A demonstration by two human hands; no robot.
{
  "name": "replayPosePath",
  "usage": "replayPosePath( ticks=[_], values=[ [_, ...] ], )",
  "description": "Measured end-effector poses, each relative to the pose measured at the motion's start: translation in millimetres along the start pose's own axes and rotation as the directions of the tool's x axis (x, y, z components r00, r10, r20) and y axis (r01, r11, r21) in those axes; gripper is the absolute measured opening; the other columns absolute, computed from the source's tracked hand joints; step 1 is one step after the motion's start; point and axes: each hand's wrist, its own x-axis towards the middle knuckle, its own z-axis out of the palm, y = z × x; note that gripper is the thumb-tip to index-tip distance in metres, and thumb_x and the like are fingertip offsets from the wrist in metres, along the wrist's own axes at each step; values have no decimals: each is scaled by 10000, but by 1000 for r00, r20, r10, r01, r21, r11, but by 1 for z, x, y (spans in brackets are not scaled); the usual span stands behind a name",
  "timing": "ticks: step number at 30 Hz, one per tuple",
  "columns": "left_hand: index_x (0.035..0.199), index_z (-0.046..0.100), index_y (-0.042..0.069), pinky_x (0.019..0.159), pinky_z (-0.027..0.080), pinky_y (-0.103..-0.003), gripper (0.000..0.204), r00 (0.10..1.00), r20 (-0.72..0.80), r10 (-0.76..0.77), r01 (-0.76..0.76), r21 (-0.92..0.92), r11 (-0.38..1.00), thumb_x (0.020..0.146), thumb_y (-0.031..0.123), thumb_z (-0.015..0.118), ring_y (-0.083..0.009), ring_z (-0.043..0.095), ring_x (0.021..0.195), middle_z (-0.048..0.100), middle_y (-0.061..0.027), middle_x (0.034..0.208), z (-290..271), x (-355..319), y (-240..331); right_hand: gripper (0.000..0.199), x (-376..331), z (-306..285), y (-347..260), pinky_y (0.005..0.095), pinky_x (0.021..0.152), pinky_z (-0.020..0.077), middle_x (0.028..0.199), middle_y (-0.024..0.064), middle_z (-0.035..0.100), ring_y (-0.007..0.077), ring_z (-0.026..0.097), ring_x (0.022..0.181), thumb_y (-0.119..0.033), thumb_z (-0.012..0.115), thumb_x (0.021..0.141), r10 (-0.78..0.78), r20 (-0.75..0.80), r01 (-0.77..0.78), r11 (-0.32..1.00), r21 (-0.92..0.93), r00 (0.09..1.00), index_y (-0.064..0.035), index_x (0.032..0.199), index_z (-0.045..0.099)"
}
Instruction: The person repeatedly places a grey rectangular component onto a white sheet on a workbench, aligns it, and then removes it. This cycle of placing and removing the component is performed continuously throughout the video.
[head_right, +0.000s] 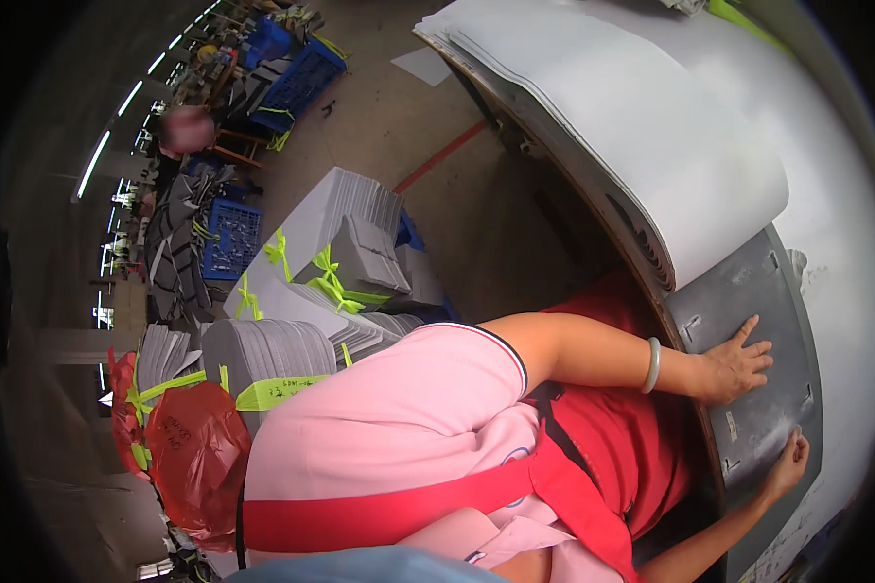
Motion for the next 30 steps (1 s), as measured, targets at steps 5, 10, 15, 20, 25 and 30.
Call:
replayPosePath(
  ticks=[5, 10, 15, 20, 25, 30],
  values=[
    [1247, 699, 121, 1182, 39, -770, 400, 997, -72, 1, 0, 11, 1000, 874, 226, 604, -335, 384, 1463, 562, -155, 1391, -1, 2, 0, 230, 10, -12, -7, 222, 900, 445, 1028, -42, 623, 63, 548, 971, -288, 707, 1002, 15, 171, -108, 827, 551, 985, -71, 1072, 678],
    [1148, 699, 119, 1064, 399, -539, 299, 966, -213, 148, -208, -291, 934, 858, 127, 625, -288, 570, 1192, 626, -109, 1179, -38, -4, 17, 286, -18, 4, -15, 242, 1001, 414, 1121, -26, 629, 84, 560, 1048, -310, 667, 1027, -115, 189, -2, 849, 528, 975, -76, 1190, 650],
    [970, 724, 138, 900, 489, -430, 153, 926, 84, 368, -330, -290, 898, 863, 246, 708, -289, 616, 1045, 636, -72, 971, -60, -44, 48, 497, -38, -35, -51, 320, 1051, 415, 1264, 54, 602, 178, 549, 1163, -490, 598, 1034, 16, -64, 26, 804, 595, 998, -67, 1295, 604],
    [858, 766, 120, 933, 514, -453, 228, 955, 144, 258, -250, -72, 966, 731, 307, 802, -343, 639, 1058, 702, -110, 1019, -47, -32, 5, 575, -32, -44, -49, 356, 1125, 370, 1389, 84, 544, 215, 507, 1265, -450, 593, 1043, 29, -22, -1, 633, 774, 999, -20, 1416, 517],
    [804, 763, 103, 813, 559, -491, 145, 931, 268, 247, -178, -256, 950, 742, 234, 757, -346, 700, 938, 732, -167, 888, -52, -13, -2, 592, -26, -38, -16, 373, 1160, 342, 1465, 106, 497, 229, 477, 1316, -411, 574, 1058, -49, -44, 65, 619, 783, 998, 14, 1461, 482],
    [766, 738, 56, 695, 564, -482, 135, 846, 424, 323, -314, -94, 945, 756, 190, 730, -339, 723, 816, 722, -151, 785, -41, 7, 31, 594, -51, -37, -27, 373, 1170, 331, 1500, 118, 478, 241, 467, 1331, -401, 548, 1072, 1, -180, 122, 729, 673, 984, 29, 1475, 476]
  ],
)
